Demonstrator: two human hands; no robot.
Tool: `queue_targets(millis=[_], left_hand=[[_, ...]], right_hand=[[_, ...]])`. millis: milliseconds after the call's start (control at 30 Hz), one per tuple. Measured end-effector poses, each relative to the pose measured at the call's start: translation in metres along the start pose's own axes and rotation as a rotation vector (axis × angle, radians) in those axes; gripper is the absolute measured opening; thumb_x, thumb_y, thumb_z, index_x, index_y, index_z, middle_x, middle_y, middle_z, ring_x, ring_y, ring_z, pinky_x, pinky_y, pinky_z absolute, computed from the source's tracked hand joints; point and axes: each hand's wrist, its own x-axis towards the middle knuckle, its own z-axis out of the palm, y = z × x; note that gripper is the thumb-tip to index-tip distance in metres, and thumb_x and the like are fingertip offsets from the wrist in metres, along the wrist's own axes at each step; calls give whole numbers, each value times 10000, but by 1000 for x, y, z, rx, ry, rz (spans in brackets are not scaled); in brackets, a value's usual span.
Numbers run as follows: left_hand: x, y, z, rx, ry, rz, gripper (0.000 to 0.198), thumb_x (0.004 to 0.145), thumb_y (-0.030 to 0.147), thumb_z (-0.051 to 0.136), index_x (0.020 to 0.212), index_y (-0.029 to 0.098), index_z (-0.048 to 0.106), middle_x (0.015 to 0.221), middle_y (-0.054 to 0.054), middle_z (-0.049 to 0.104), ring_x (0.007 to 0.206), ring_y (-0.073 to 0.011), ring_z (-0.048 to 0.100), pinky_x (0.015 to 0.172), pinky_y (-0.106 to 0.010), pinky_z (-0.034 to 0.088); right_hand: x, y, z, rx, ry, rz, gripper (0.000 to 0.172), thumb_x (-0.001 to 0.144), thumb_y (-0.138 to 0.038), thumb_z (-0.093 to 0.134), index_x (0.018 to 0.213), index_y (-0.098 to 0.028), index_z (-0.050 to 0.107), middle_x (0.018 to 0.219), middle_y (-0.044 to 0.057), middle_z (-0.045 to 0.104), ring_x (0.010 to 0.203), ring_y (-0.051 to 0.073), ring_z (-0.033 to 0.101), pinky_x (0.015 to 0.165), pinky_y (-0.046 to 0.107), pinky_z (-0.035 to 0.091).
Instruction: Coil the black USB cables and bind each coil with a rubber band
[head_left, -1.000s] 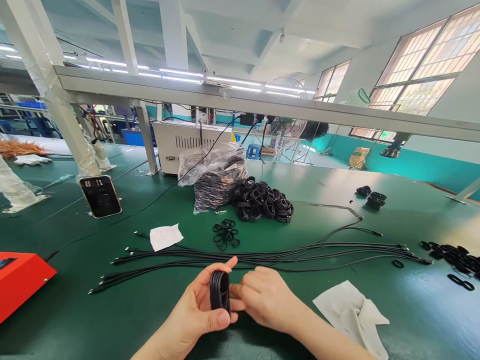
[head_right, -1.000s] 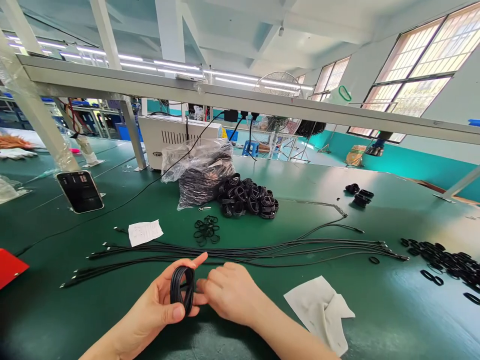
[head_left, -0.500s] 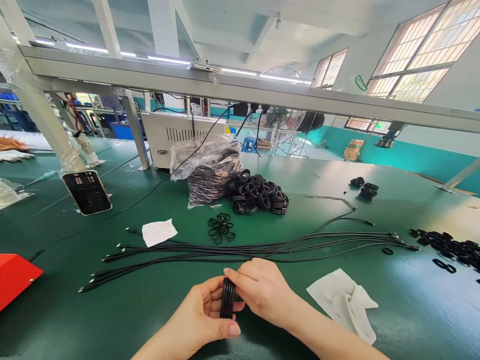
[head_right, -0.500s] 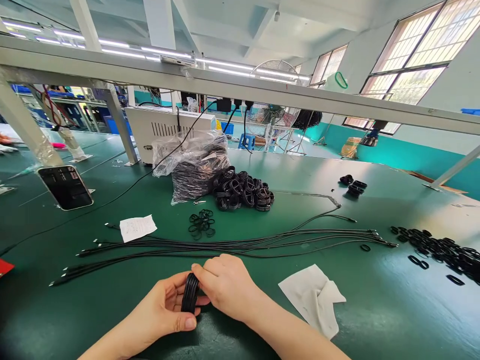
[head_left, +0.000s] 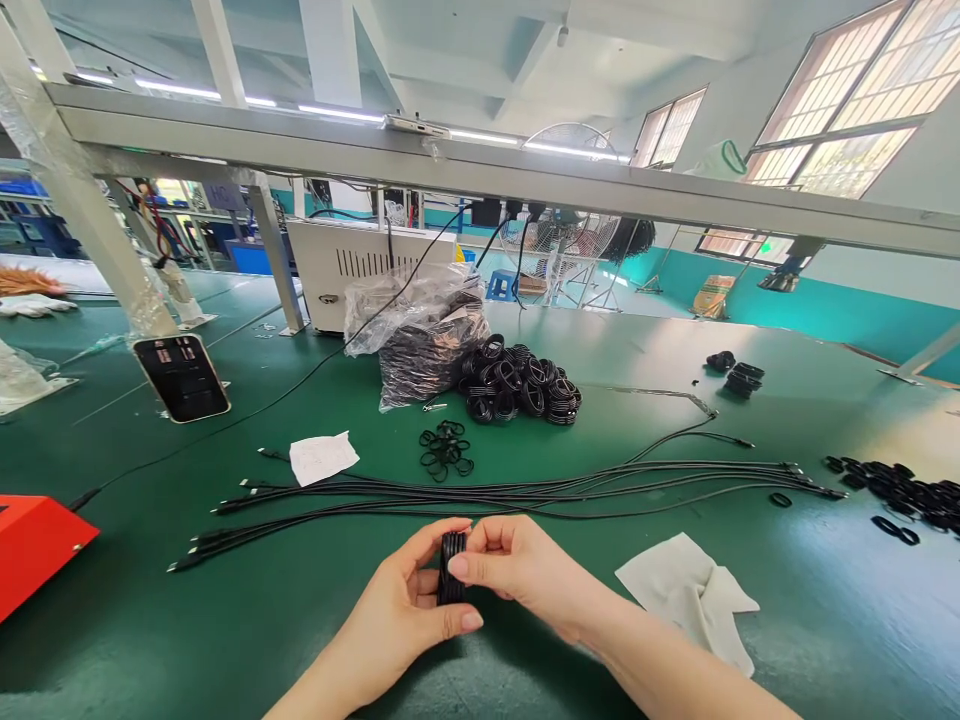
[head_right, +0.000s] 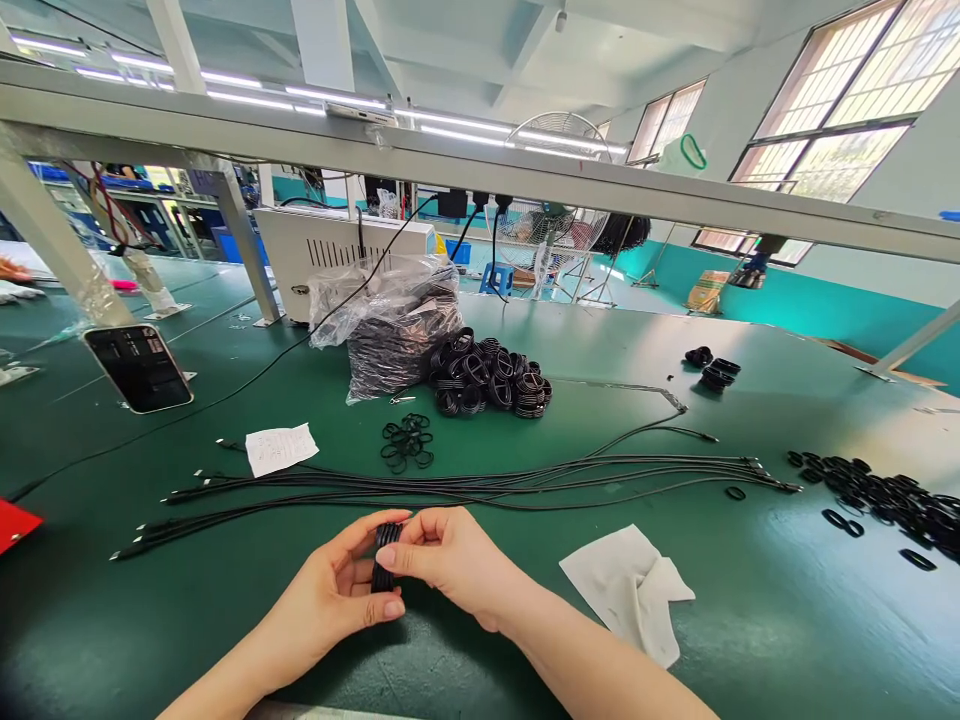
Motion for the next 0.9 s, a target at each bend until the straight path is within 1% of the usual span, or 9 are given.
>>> queue_targets(millis=[100, 233, 333, 467, 567, 600, 667, 767, 900], left_hand=[[1, -1, 1, -7, 26, -5, 633, 582, 185, 871, 1156, 278, 622, 1040, -33, 681, 836, -187, 659, 748, -310, 531], [4, -4, 1, -18, 31, 13, 602, 569, 194, 875, 1120, 244, 639, 1093, -72, 693, 904, -233, 669, 801, -352, 532], [5, -6, 0, -9, 46, 32, 552, 598, 186, 859, 1105, 247, 649, 1086, -72, 705, 951, -249, 665, 828, -357, 527], [2, 2, -4, -79, -2, -8, 552, 650, 207, 834, 1160, 283, 635, 1172, -64, 669, 1027, -261, 652, 925, -391, 490], [-4, 14, -6, -212, -107, -79, 659, 712, 279, 796, 1310, 345, 528, 1213, -55, 644, 1079, -285, 647, 1005, -440, 431], [-5, 18, -7, -249, -142, -93, 698, 739, 293, 774, 1362, 360, 466, 1199, -55, 651, 1098, -286, 641, 1016, -442, 418], [-8, 22, -7, -292, -185, -108, 721, 790, 291, 729, 1418, 354, 382, 1151, -63, 676, 1115, -279, 635, 1009, -433, 421], [-8, 24, -7, -284, -168, -131, 579, 838, 284, 674, 1373, 297, 452, 1133, -82, 681, 1097, -282, 646, 957, -420, 467], [-2, 17, -5, -161, -52, -65, 476, 860, 370, 632, 1315, 306, 507, 1092, -66, 678, 1032, -258, 664, 897, -387, 502]], right_hand=[[1, 0, -1, 33, 2, 25, 385, 612, -421, 830, 607, -158, 548, 569, -53, 519, 512, 60, 338, 504, 222, 251], [4, 5, -1, 59, -23, 14, 420, 571, -460, 841, 590, -160, 548, 566, -44, 523, 536, 75, 377, 518, 229, 265], [8, 11, 2, 5, 10, -24, 445, 571, -503, 832, 590, -165, 544, 544, -49, 500, 531, 82, 377, 514, 234, 271], [8, 7, -2, -94, 45, -117, 457, 736, -605, 678, 664, -161, 594, 604, -25, 532, 528, 86, 390, 505, 239, 277], [5, -4, -12, -119, 91, -131, 459, 809, -624, 592, 780, -167, 613, 669, -30, 533, 517, 76, 394, 503, 234, 288], [4, -7, -16, -103, 80, -111, 447, 801, -617, 612, 806, -170, 607, 689, -33, 531, 521, 73, 399, 502, 230, 287], [3, -9, -20, -23, -26, -48, 444, 783, -607, 642, 830, -168, 600, 713, -28, 536, 535, 72, 410, 495, 223, 277], [3, -8, -21, 173, -174, 34, 458, 763, -606, 665, 805, -157, 590, 645, -39, 502, 517, 67, 373, 499, 219, 268], [5, -4, -16, 329, -105, 54, 466, 685, -568, 762, 742, -160, 542, 553, -83, 403, 492, 52, 299, 504, 210, 252]])
